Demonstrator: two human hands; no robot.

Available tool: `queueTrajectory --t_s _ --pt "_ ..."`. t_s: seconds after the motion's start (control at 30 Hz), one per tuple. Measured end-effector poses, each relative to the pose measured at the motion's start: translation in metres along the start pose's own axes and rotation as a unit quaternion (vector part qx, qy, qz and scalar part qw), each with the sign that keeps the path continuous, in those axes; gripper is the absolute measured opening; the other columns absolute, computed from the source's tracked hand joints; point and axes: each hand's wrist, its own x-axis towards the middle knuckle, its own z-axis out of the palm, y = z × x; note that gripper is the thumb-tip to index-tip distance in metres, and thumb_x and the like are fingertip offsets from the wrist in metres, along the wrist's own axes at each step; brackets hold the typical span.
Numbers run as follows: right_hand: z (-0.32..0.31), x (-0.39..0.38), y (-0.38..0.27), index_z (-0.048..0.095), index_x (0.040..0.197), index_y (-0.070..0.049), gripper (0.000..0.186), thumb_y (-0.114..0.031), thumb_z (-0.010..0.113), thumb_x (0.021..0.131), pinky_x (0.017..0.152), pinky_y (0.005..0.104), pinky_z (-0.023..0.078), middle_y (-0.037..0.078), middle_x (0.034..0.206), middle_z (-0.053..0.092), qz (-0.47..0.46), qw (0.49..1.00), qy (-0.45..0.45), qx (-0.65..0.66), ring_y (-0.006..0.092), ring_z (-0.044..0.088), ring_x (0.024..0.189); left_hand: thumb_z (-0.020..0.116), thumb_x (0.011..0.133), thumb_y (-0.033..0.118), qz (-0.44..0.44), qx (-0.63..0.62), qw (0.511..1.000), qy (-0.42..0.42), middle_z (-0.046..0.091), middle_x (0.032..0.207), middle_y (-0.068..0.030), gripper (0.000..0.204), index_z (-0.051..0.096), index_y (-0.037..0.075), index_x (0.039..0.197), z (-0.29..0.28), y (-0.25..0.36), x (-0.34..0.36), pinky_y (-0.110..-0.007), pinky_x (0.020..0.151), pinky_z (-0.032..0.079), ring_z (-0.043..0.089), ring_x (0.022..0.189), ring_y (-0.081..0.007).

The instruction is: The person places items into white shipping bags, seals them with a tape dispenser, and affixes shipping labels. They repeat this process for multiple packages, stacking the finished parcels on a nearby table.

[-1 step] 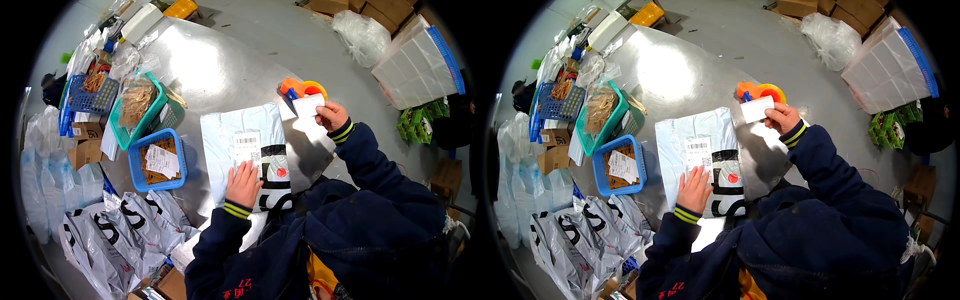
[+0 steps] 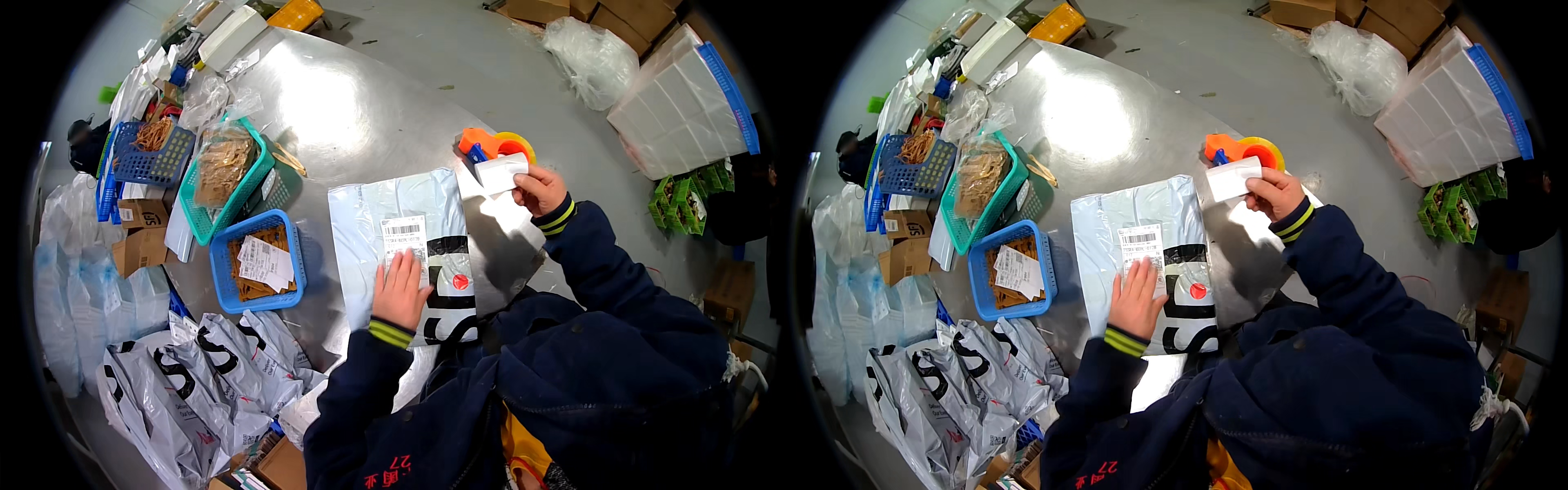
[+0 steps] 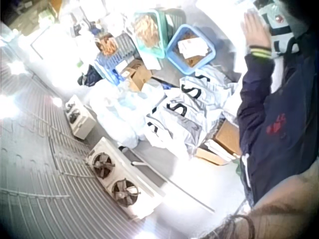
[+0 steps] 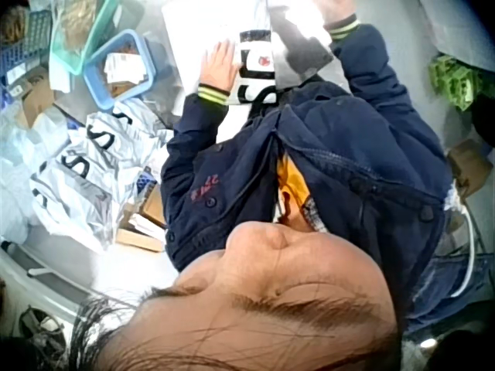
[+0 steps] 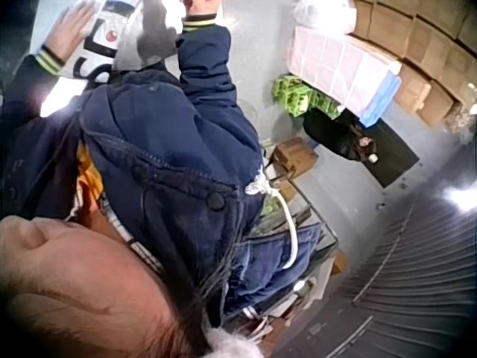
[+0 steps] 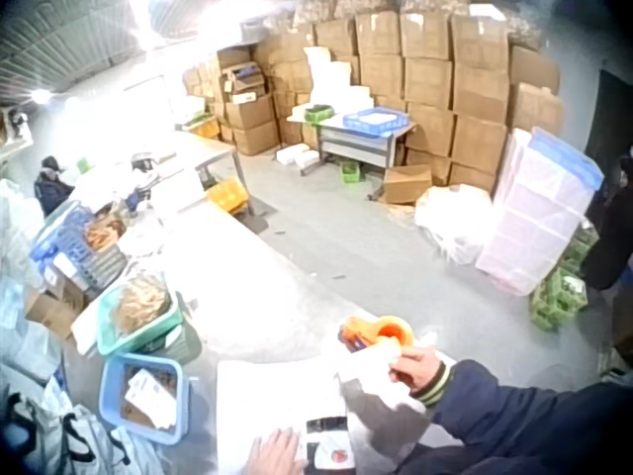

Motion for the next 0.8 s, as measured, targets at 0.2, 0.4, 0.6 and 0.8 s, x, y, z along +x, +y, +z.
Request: queueTrajectory --t_s 0.2,0.4,0.6,0.8 --pt "0.052 0.007 0.007 0.056 0.094 0.003 0.018 -0.010 0.051 0.083 0.052 0.0216 0.042 0.004 0.067 0.055 -0.076 0.994 -0.071 -0.023 0.0100 0.052 0.056 0.062 0.072 0.029 -0.033 0.006 0.996 0.081 0.029 0.135 -0.0151 0.067 0.035 -0.001 0.125 0.020 0.002 0.062 -0.045 0.100 0.023 0.025 0.126 -0.0297" --pt "0.041 0.012 0.003 0.057 0.098 0.002 0.021 -0.012 0.050 0.084 0.052 0.0204 0.042 0.003 0.066 0.057 -0.088 0.987 -0.116 -0.071 0.0088 0.053 0.057 0.063 0.071 0.033 -0.070 -0.030 0.997 0.012 0.024 0.138 -0.0174 0.075 0.030 -0.002 0.129 0.021 0.023 -0.008 -0.046 0.101 0.020 0.021 0.128 -0.0311" --pt "0.051 0.051 0.021 0.057 0.096 0.003 0.020 -0.014 0.051 0.085 0.067 0.0197 0.041 0.001 0.081 0.059 -0.133 0.951 -0.161 -0.227 0.0057 0.051 0.074 0.060 0.073 0.035 -0.209 0.027 0.967 0.145 0.027 0.136 -0.0165 0.069 0.034 -0.002 0.125 0.033 0.035 0.050 -0.048 0.101 0.017 0.021 0.127 -0.0325" --pt "0.043 0.116 0.078 0.053 0.105 0.002 0.025 -0.013 0.051 0.086 0.076 0.0211 0.041 0.003 0.092 0.059 -0.122 0.964 -0.168 -0.163 0.0080 0.052 0.084 0.061 0.074 0.019 -0.187 -0.019 0.967 0.172 0.038 0.128 -0.0187 0.060 0.036 -0.001 0.125 0.062 0.057 -0.039 -0.042 0.100 0.023 0.034 0.120 -0.0318"
